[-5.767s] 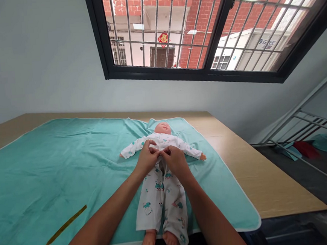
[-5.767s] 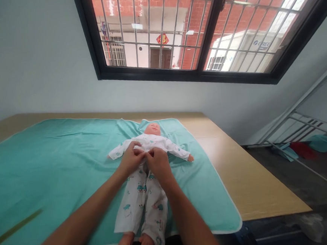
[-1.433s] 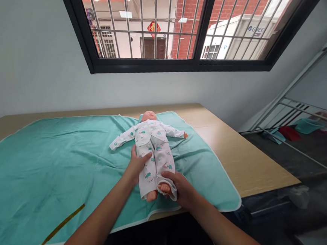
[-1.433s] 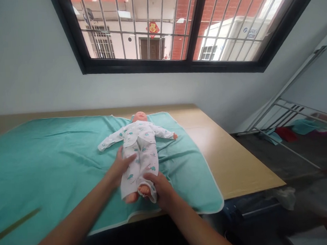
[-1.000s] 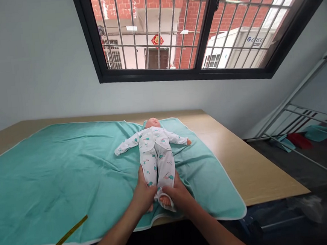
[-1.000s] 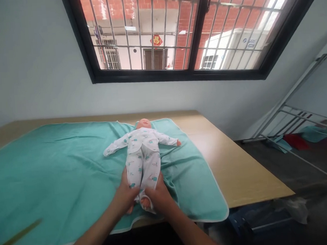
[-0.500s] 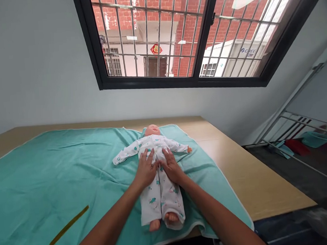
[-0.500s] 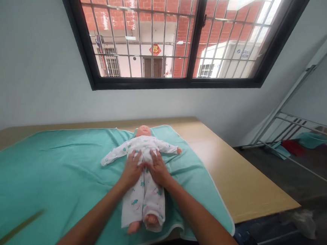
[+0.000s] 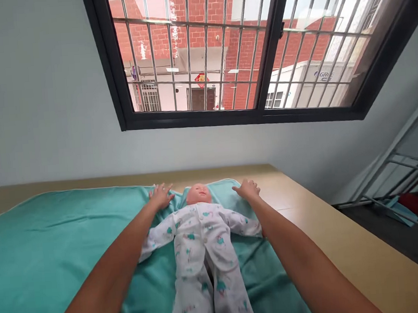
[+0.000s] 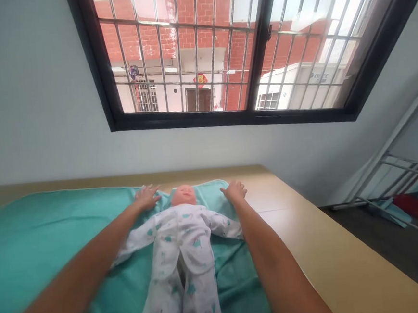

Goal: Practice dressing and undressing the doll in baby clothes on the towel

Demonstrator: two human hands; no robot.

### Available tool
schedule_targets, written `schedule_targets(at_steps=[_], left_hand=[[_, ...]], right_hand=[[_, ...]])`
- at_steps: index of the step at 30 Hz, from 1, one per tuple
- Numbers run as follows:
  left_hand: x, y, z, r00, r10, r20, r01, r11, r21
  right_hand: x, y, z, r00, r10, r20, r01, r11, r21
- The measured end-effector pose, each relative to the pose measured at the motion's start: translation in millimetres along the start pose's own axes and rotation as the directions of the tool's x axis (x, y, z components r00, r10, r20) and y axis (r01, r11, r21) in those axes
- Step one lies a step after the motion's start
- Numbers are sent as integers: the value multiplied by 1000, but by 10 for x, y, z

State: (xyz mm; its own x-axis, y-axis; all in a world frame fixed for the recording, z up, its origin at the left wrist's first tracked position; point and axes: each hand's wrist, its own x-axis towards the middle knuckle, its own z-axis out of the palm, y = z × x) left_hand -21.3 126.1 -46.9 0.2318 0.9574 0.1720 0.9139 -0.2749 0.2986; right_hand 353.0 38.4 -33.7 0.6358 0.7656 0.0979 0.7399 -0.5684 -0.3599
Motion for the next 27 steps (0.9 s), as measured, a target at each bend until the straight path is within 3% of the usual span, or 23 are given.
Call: schedule_targets(at_steps=[4, 8, 14, 17, 20, 22, 24, 26, 27], left_hand=[[382, -190, 292, 998, -63, 11, 62, 996, 65], [656, -377, 358, 995, -99, -21, 101, 986, 129], [937, -237, 484, 991, -49, -124, 66, 988, 138], [901, -135, 402, 988, -64, -143, 77, 994, 81], [581, -50, 108, 988, 40, -150, -56, 993, -104], [216, 30, -133, 983, 183, 25, -165, 934, -318], [-177, 136, -318, 900, 341, 273, -192, 871, -453], [-494, 256, -405, 816, 433, 382, -214, 841, -496], [-605, 317, -418, 809, 447, 381, -223, 834, -505]], right_hand=[[449, 167, 221, 999, 16, 32, -14, 998, -58], [724, 585, 172, 999, 44, -24, -47, 993, -105], [1050, 919, 123, 988, 101, -115, -115, 986, -122], [1084, 920, 55, 993, 92, -73, -99, 990, -101], [757, 874, -137, 989, -106, -102, 116, 988, 98], [314, 815, -269, 916, -374, -146, 400, 880, 256], [-207, 718, -333, 737, -674, 43, 611, 692, 385], [-664, 579, -314, 581, -786, 213, 675, 611, 414], [-834, 499, -286, 597, -766, 236, 674, 639, 370]])
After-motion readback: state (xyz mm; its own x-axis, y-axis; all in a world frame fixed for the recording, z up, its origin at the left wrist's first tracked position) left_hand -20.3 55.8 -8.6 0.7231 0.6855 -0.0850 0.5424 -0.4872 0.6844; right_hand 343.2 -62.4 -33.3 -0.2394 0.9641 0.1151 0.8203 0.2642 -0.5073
